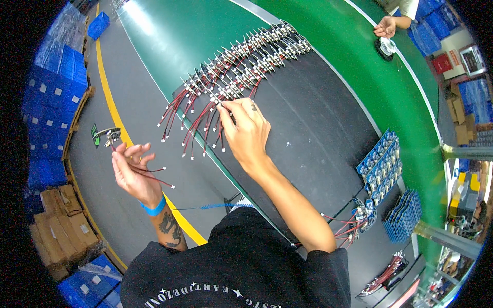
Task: The person assembles electronic circuit boards by connecting wires to them and organizing electronic components on an assembly line by hand.
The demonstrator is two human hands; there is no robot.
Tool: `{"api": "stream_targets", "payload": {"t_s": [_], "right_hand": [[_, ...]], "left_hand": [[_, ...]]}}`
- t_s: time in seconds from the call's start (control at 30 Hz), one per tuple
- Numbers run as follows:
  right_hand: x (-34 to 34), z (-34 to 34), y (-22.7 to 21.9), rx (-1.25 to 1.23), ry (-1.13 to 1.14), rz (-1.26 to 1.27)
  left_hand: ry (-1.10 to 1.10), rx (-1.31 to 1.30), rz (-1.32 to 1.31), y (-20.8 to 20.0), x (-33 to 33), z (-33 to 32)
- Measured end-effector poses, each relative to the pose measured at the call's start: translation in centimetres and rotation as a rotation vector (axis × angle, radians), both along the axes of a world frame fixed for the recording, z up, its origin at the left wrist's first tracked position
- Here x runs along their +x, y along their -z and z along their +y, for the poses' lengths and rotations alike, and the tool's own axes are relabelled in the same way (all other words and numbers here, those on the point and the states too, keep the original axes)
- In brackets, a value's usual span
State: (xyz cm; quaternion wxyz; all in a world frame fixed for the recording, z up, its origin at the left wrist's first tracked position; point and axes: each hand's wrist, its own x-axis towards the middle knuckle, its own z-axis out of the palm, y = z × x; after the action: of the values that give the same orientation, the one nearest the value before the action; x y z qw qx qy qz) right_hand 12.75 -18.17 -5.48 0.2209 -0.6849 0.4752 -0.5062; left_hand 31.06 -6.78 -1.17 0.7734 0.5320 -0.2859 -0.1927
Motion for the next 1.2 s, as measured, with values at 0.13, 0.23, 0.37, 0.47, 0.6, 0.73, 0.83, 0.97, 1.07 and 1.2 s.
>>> {"api": "stream_targets", "payload": {"t_s": [0.13,0.23,0.37,0.47,0.6,0.73,0.83,0.97,1.07,1.2], "right_hand": [[0.9,-0.6,0.1,-0.09,0.089,0.136],[0.8,-0.6,0.7,0.036,0.088,0.228],[0.7,-0.7,0.9,-0.002,0.089,0.234],[0.6,-0.8,0.9,-0.023,0.085,0.228],[0.0,0.6,-0.6,0.116,-0.021,0.113],[-0.2,3.1,-3.3,0.237,-0.278,-0.281],[-0.2,3.8,-3.5,0.327,-0.352,-0.448],[-1.0,3.7,-2.3,0.111,-0.475,-0.302],[-0.3,4.6,-3.0,0.168,-0.439,-0.38],[-0.2,5.0,-2.0,0.166,-0.342,-0.381]], "left_hand": [[-0.049,0.014,-0.042,-0.5,-0.1,0.7],[-0.063,0.046,-0.029,-0.7,-0.6,0.7],[-0.025,0.057,-0.013,-0.7,-1.1,0.5],[0.025,0.073,-0.008,-0.8,-1.3,0.5],[0.118,0.105,-0.026,-0.5,-2.2,0.5],[0.489,0.25,0.148,-0.1,-4.1,0.3],[0.696,0.344,0.261,0.0,-4.7,0.5],[0.649,0.35,0.272,0.6,-5.5,0.1],[0.613,0.367,0.28,0.7,-5.5,0.0],[0.605,0.386,0.274,0.9,-5.6,-0.1]]}}
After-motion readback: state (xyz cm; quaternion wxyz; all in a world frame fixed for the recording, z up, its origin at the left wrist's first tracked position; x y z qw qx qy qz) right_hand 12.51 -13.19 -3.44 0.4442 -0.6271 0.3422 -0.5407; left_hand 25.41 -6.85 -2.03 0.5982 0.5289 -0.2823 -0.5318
